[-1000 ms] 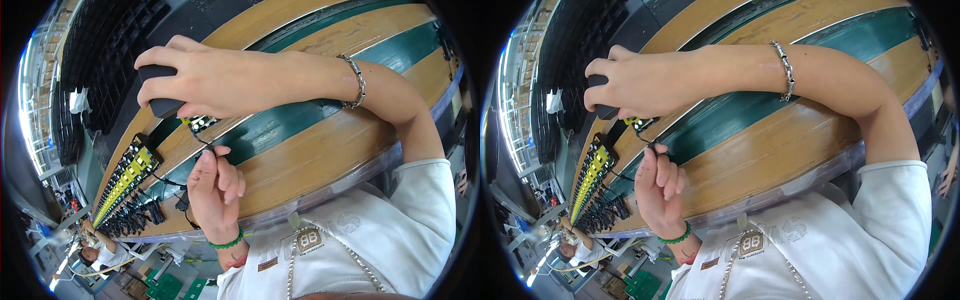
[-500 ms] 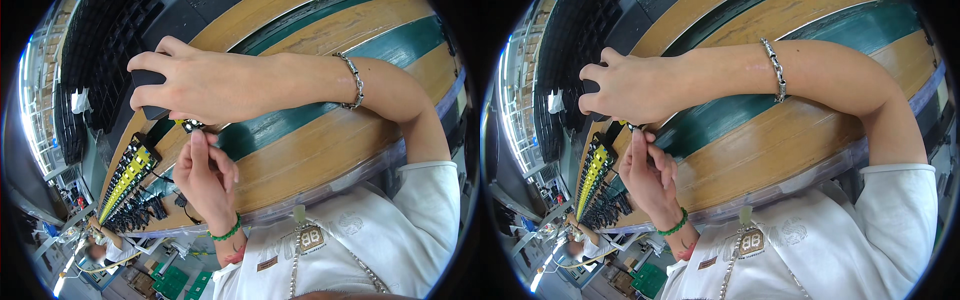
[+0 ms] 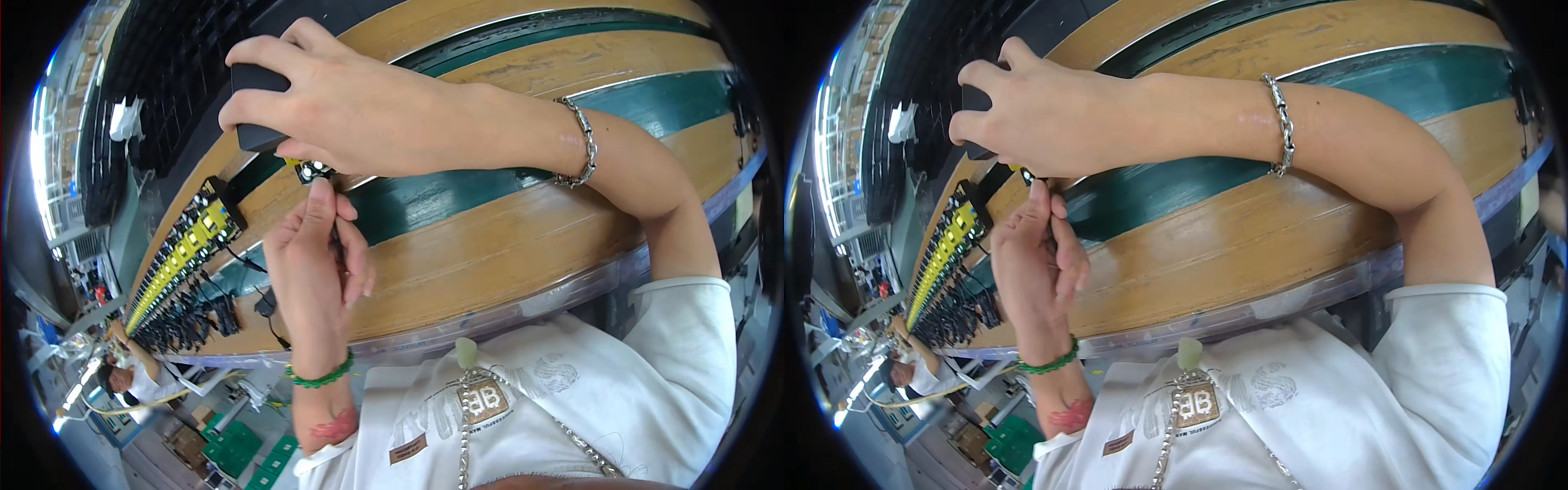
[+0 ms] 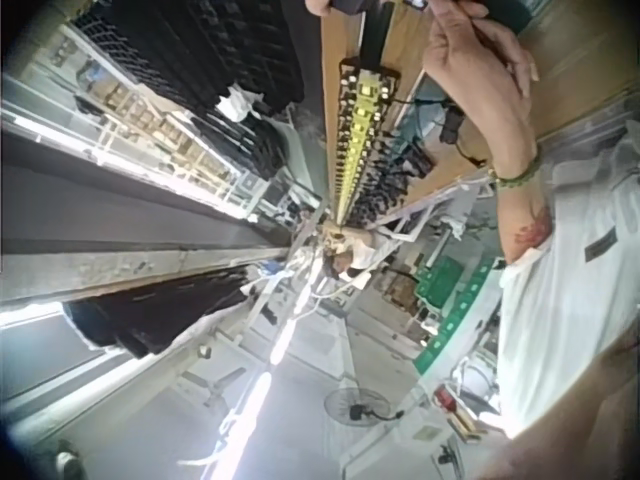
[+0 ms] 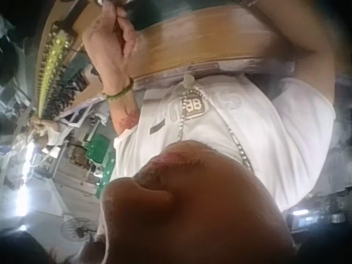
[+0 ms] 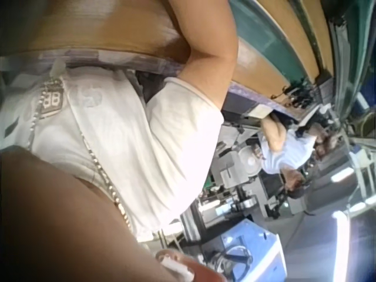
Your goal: Assembling electronic components by attaching housings and cables to circuit boards on a production line.
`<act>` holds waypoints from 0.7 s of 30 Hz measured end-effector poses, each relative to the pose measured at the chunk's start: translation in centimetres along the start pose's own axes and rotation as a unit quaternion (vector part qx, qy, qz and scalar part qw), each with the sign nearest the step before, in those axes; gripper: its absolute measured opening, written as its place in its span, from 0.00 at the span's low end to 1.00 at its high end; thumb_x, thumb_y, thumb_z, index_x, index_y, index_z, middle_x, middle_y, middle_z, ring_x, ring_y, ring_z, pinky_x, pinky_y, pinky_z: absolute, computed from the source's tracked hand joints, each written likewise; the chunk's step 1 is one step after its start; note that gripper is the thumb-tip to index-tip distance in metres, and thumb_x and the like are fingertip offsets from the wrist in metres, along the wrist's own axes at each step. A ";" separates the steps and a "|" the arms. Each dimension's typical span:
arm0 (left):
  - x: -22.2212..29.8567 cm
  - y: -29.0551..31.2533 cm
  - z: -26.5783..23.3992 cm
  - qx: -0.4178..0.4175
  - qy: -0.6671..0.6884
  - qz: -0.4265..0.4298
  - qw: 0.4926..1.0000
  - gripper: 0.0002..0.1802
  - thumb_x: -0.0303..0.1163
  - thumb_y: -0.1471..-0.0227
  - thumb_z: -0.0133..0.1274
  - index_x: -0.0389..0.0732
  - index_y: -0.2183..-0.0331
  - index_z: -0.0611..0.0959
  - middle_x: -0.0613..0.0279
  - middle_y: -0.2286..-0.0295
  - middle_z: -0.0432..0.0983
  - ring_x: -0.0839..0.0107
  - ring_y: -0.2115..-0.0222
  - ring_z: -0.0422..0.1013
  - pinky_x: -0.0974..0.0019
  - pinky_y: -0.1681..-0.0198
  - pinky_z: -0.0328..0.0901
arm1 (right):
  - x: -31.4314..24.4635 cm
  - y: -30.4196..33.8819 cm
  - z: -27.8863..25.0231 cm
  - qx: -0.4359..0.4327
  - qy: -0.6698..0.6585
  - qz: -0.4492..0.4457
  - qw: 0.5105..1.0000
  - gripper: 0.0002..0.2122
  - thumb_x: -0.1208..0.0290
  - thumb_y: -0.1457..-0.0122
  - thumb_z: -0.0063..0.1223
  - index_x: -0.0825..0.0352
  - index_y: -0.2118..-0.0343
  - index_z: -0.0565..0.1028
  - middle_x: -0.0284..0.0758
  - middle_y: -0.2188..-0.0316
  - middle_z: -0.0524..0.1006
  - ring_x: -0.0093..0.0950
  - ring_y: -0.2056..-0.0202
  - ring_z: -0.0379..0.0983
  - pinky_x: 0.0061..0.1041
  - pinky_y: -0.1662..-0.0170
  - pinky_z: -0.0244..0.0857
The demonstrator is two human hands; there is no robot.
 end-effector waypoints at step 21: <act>-1.8 0.3 -1.0 -0.055 0.098 0.019 0.994 0.18 0.35 0.35 0.43 0.31 0.70 0.79 0.58 0.87 0.71 0.75 0.91 0.60 0.75 0.87 0.54 | -2.1 -1.5 -4.2 -0.287 -0.054 0.095 0.952 0.36 0.72 0.54 0.69 0.67 0.40 0.66 0.38 0.45 0.69 0.39 0.57 0.73 0.30 0.53 0.68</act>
Point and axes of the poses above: each hand's wrist, its own y-axis away from the middle knuckle, its own z-axis out of the palm, x = y × z, the point moved 1 cm from there along -y, towards the middle knuckle
